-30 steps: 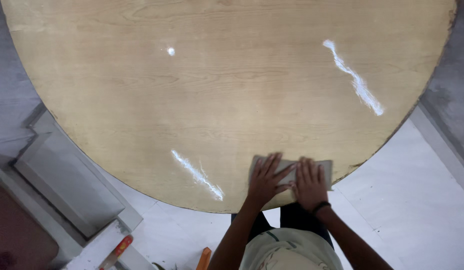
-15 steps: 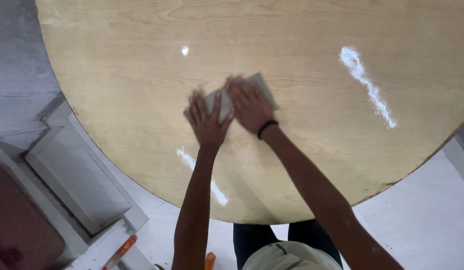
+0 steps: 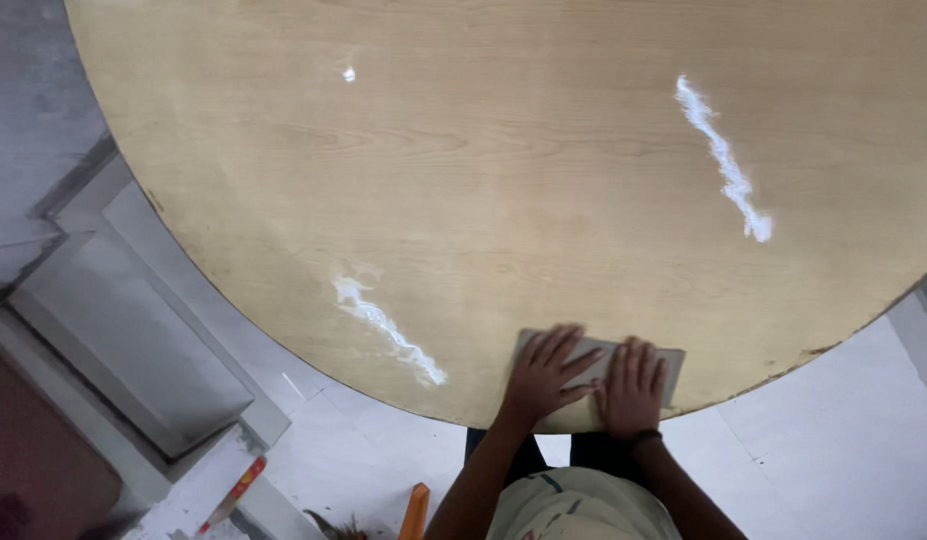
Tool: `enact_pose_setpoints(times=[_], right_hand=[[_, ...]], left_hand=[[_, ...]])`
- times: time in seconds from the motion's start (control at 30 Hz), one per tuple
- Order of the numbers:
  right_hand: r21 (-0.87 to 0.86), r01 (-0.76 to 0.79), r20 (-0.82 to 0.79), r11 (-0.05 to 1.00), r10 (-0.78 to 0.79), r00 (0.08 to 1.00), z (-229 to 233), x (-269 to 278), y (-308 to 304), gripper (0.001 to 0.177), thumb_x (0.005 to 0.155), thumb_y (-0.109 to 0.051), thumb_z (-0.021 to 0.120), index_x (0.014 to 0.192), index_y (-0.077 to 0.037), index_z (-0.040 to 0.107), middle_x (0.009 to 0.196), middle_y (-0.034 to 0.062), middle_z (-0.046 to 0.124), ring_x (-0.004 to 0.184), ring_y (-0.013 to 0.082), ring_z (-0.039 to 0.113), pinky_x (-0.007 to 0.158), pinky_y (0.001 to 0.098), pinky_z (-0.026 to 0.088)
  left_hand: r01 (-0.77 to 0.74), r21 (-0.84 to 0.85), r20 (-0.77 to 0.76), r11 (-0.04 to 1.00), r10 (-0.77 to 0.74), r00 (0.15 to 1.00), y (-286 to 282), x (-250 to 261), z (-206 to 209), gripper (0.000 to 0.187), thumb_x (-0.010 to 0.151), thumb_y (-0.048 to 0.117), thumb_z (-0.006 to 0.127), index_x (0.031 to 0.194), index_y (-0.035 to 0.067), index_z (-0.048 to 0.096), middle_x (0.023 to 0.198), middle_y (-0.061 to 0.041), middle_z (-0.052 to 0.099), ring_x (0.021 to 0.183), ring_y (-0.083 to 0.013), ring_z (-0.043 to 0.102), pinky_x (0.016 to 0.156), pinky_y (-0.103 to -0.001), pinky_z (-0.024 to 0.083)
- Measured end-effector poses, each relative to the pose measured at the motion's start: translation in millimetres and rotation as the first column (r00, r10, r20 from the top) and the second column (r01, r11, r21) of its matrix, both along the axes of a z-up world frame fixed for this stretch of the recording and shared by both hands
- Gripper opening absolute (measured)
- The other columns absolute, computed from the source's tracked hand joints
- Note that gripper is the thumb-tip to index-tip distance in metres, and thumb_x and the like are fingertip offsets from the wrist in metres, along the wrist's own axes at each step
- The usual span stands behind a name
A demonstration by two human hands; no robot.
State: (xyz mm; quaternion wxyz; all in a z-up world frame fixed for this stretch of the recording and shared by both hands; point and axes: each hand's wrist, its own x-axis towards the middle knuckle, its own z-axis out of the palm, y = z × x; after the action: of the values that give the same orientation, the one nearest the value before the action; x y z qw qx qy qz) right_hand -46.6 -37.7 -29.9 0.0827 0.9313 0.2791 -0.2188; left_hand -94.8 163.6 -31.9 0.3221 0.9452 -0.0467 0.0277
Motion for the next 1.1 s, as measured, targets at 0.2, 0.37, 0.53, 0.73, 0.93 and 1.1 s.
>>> enact_pose_setpoints(times=[0.2,0.37,0.53,0.73,0.93,1.1], right_hand=[[0.321,-0.506,0.011,0.800,0.532,0.847,3,6,147,0.070,0.101,-0.048,0.048,0.159,-0.013,0.034,0.169,0.0075,0.028,0.155,0.0267,0.023,0.123,0.0527,0.018],[0.363,-0.421,0.139,0.831,0.399,0.906,25,103,264,0.067,0.105,-0.043,0.046,0.163,-0.012,0.031,0.170,0.0079,0.027,0.156,0.0277,0.022,0.125,0.0525,0.016],[0.413,-0.215,0.221,0.885,0.132,0.966,42,193,278,0.065,0.112,-0.039,0.040,0.167,-0.008,0.025,0.174,0.0100,0.022,0.160,0.0305,0.017,0.128,0.0559,0.012],[0.416,0.131,0.161,0.900,-0.215,0.963,35,153,165,0.068,0.112,-0.040,0.033,0.167,-0.003,0.019,0.175,0.0165,0.015,0.162,0.0370,0.008,0.129,0.0564,0.004],[0.364,0.090,0.169,0.927,-0.161,0.972,-7,-39,109,0.078,0.107,-0.049,0.031,0.161,0.006,0.018,0.171,0.0259,0.011,0.158,0.0453,0.004,0.124,0.0645,0.002],[0.189,-0.316,-0.183,0.930,0.349,0.919,-7,-76,208,0.075,0.103,-0.054,0.041,0.158,-0.006,0.027,0.165,0.0164,0.023,0.154,0.0352,0.016,0.121,0.0622,0.013]], left_hand=[[-0.438,0.278,-0.063,0.855,0.471,0.880,90,-91,-18,0.071,0.086,0.067,0.068,0.146,0.030,0.058,0.163,-0.021,0.035,0.149,-0.0434,0.035,0.117,-0.062,0.027],[-0.585,0.270,0.065,0.765,0.592,0.804,186,15,-2,0.068,0.096,0.063,0.064,0.154,0.029,0.053,0.168,-0.023,0.030,0.155,-0.0437,0.029,0.124,-0.061,0.023],[-0.504,0.292,0.087,0.813,0.502,0.860,210,140,25,0.067,0.098,0.063,0.060,0.159,0.037,0.044,0.171,-0.015,0.022,0.159,-0.0379,0.020,0.126,-0.060,0.019],[-0.102,0.178,0.050,0.979,0.094,0.994,144,158,28,0.075,0.095,0.068,0.055,0.161,0.038,0.035,0.172,-0.008,0.020,0.160,-0.0308,0.018,0.129,-0.057,0.018],[0.026,0.151,0.074,0.988,-0.037,0.997,114,-18,-3,0.070,0.100,0.069,0.055,0.162,0.038,0.046,0.173,-0.005,0.032,0.159,-0.0242,0.032,0.130,-0.047,0.024],[-0.182,0.195,-0.103,0.964,0.205,0.973,188,-142,-36,0.074,0.085,0.075,0.062,0.148,0.038,0.053,0.163,-0.013,0.036,0.149,-0.0374,0.034,0.119,-0.062,0.024]])
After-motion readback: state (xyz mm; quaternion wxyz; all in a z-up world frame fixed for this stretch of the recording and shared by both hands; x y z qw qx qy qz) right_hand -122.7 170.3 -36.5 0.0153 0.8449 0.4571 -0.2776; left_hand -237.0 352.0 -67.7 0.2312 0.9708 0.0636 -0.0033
